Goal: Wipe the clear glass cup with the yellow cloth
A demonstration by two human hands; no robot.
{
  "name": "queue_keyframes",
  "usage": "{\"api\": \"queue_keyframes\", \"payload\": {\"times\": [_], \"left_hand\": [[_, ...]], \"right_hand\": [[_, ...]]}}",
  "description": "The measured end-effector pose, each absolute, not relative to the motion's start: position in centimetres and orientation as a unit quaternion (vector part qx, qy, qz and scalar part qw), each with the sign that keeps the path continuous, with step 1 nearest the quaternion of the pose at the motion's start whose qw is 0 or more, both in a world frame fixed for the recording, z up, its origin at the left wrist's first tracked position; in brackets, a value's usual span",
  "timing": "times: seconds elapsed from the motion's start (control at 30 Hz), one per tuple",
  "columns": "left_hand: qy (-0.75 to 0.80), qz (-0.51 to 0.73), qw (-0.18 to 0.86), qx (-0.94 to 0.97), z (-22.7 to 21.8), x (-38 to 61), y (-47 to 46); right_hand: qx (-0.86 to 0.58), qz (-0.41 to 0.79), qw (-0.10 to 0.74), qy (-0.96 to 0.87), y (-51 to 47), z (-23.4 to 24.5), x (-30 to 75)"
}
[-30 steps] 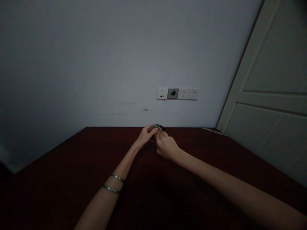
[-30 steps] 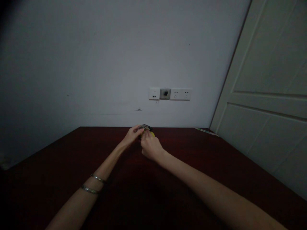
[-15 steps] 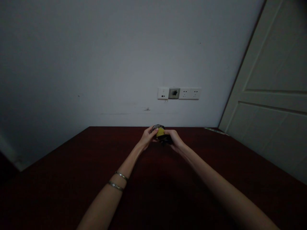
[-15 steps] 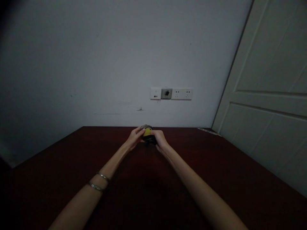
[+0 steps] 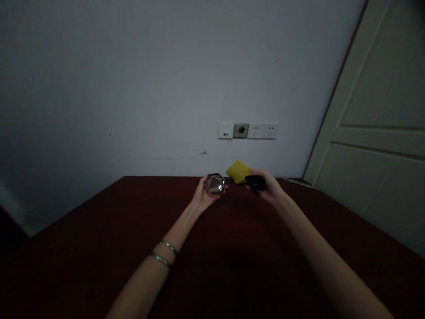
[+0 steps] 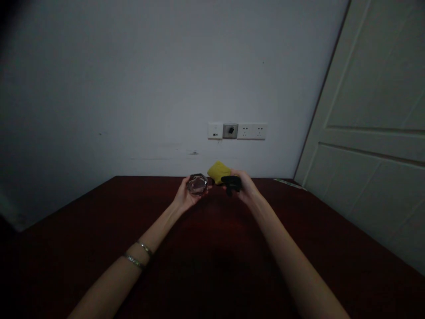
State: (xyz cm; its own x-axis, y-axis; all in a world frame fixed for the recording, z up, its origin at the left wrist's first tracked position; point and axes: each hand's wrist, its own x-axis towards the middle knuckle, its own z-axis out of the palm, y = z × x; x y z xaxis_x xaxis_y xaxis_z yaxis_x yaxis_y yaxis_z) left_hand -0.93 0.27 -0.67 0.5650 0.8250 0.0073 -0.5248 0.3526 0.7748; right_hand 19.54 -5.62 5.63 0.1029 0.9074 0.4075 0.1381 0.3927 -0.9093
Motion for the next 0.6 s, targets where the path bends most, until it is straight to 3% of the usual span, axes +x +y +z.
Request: {"api": "queue_keyframes", "payload": {"times": [0.3,0.6], "left_hand": [[0.134,0.406,0.854,0.297,-0.4,-0.8,-0.7],[0.228,0.384,0.835,0.321,-0.1,-1.5,-0.1]], "right_hand": [[-0.448,0.427,0.577,-0.533,-4.4,3.7,19.1],[-0.447,0.274,0.595,-0.609,-5.3,3.7,18.1]]}}
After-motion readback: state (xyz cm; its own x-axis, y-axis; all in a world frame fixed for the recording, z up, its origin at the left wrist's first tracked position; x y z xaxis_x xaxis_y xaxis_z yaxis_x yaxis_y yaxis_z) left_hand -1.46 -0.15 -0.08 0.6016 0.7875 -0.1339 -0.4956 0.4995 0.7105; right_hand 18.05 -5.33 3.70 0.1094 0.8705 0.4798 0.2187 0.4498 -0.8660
